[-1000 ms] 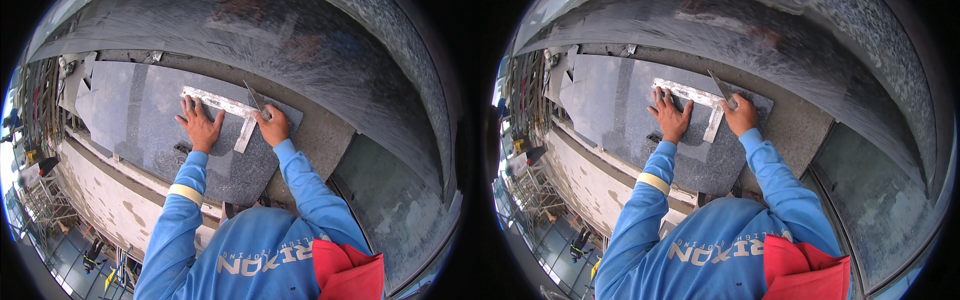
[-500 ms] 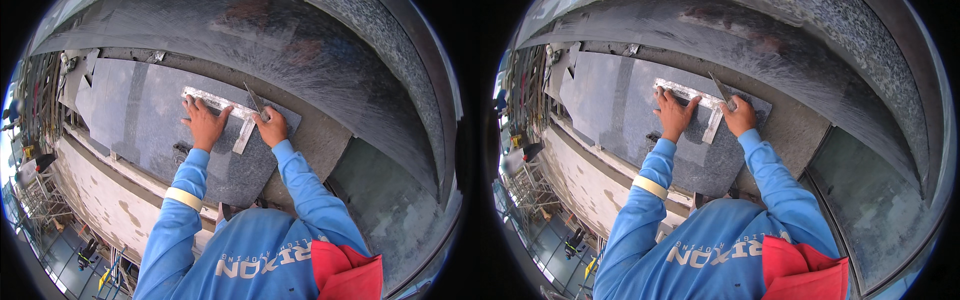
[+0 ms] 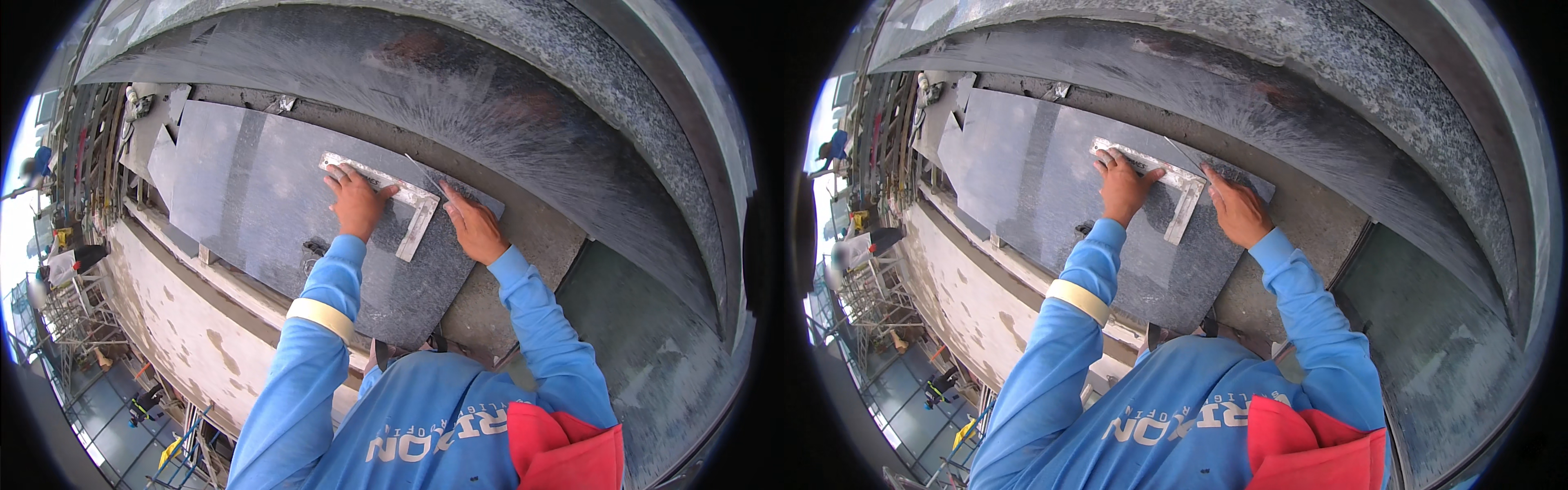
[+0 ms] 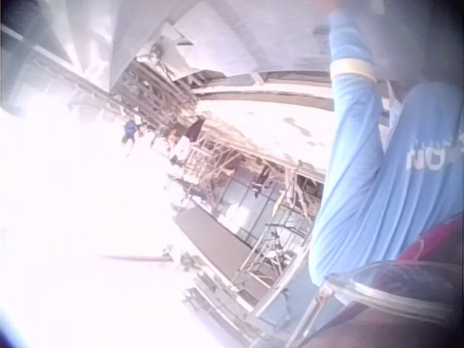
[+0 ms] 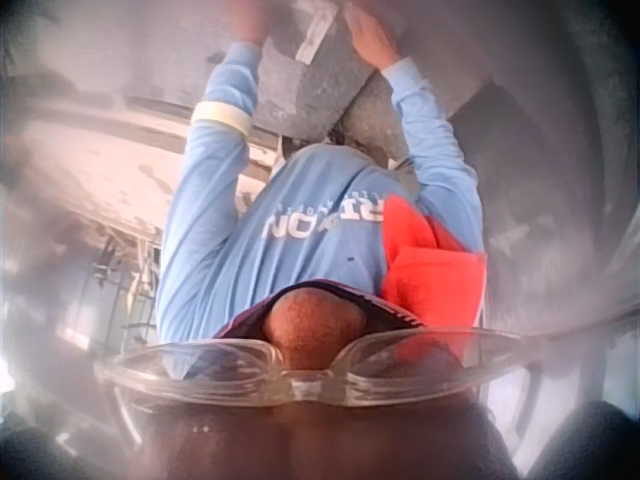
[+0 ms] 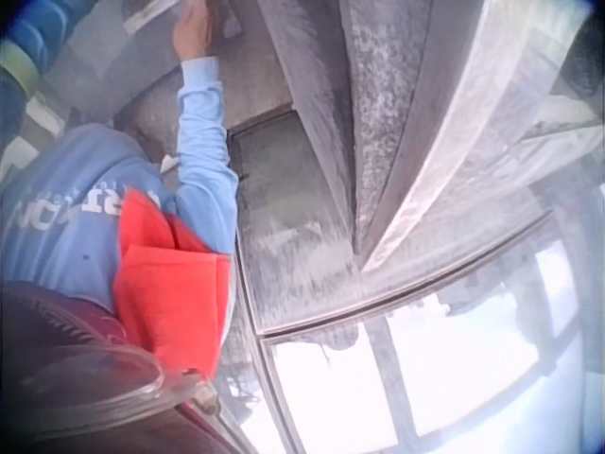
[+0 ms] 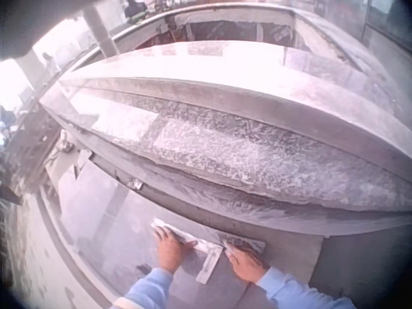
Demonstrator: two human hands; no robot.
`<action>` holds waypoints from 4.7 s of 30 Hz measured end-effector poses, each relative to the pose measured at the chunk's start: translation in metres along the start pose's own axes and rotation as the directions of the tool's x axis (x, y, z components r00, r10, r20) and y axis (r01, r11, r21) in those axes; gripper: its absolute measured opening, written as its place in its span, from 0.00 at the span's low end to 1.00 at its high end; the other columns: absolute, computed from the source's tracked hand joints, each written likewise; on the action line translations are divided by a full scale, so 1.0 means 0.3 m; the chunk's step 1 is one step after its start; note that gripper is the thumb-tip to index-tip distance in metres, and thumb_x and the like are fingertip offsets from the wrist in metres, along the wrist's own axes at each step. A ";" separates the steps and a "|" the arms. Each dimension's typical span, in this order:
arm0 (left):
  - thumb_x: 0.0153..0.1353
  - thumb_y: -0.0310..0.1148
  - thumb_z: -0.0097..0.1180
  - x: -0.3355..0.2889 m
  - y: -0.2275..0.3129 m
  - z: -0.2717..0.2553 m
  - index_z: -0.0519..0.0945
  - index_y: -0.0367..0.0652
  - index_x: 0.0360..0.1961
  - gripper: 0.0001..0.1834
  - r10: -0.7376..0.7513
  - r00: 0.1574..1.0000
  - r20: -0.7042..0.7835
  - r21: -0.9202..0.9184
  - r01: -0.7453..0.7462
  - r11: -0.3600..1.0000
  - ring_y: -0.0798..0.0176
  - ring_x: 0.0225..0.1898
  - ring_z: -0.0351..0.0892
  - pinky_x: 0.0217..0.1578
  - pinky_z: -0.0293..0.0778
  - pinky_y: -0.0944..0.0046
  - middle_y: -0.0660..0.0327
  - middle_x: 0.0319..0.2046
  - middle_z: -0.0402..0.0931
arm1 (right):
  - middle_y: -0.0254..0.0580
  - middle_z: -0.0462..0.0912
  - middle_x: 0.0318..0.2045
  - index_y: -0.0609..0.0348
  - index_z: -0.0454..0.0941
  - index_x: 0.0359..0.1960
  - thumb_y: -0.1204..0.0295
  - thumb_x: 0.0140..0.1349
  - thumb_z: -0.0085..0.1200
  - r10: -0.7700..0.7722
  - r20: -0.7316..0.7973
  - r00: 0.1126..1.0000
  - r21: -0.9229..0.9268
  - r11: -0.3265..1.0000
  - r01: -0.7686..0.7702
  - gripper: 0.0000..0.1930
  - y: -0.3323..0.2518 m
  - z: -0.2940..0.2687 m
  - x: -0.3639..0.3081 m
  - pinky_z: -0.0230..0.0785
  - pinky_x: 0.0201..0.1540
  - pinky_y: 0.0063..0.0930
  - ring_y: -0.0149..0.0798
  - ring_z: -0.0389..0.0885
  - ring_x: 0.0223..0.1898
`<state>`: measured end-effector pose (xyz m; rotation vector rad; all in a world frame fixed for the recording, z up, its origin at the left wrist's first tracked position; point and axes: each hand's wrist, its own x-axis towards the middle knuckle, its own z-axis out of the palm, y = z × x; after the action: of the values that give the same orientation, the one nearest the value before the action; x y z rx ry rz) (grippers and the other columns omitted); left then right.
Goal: The person measures a large stone slab using a tape measure and a metal square, then marks the stone with a scribe. The person repeats the measuring and marking process multiple times to ensure accuracy.
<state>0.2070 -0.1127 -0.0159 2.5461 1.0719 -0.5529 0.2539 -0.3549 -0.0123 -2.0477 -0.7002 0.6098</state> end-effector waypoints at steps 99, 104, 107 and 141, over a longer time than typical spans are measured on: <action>0.52 0.64 0.72 0.014 0.011 -0.017 0.44 0.25 0.77 0.71 -0.020 0.996 0.088 0.015 0.018 1.000 0.26 0.79 0.32 0.63 0.64 0.20 0.31 0.79 0.32 | 0.52 0.84 0.37 0.28 0.56 0.79 0.83 0.67 0.49 0.270 0.508 0.818 -0.619 0.775 0.129 0.42 -0.119 -0.152 0.118 0.78 0.46 0.52 0.54 0.87 0.40; 0.53 0.63 0.72 0.015 0.018 -0.001 0.44 0.25 0.77 0.70 -0.033 0.997 0.073 0.019 0.032 0.999 0.27 0.80 0.31 0.63 0.62 0.19 0.32 0.79 0.30 | 0.52 0.82 0.34 0.29 0.56 0.80 0.83 0.68 0.47 0.225 0.445 0.867 -0.623 0.774 0.119 0.41 -0.077 -0.130 0.055 0.78 0.45 0.53 0.56 0.85 0.35; 0.53 0.63 0.72 0.019 0.032 -0.016 0.43 0.24 0.77 0.71 -0.022 0.996 0.089 0.033 0.019 0.999 0.27 0.79 0.31 0.63 0.62 0.19 0.31 0.79 0.30 | 0.54 0.83 0.37 0.30 0.56 0.80 0.80 0.69 0.47 0.107 0.414 0.904 -0.576 0.800 0.168 0.39 -0.084 0.019 0.210 0.77 0.48 0.52 0.56 0.86 0.38; 0.54 0.63 0.71 0.018 0.025 -0.013 0.43 0.23 0.77 0.70 0.000 0.997 0.072 0.023 -0.001 1.000 0.25 0.79 0.32 0.64 0.62 0.20 0.30 0.78 0.32 | 0.53 0.83 0.35 0.29 0.52 0.81 0.83 0.67 0.48 0.197 0.428 0.882 -0.606 0.786 0.119 0.43 -0.084 -0.078 0.109 0.78 0.45 0.54 0.54 0.86 0.37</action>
<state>0.2167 -0.1128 -0.0139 2.5256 1.0456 -0.6551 0.2863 -0.3343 0.0157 -2.5468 -1.2869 1.0330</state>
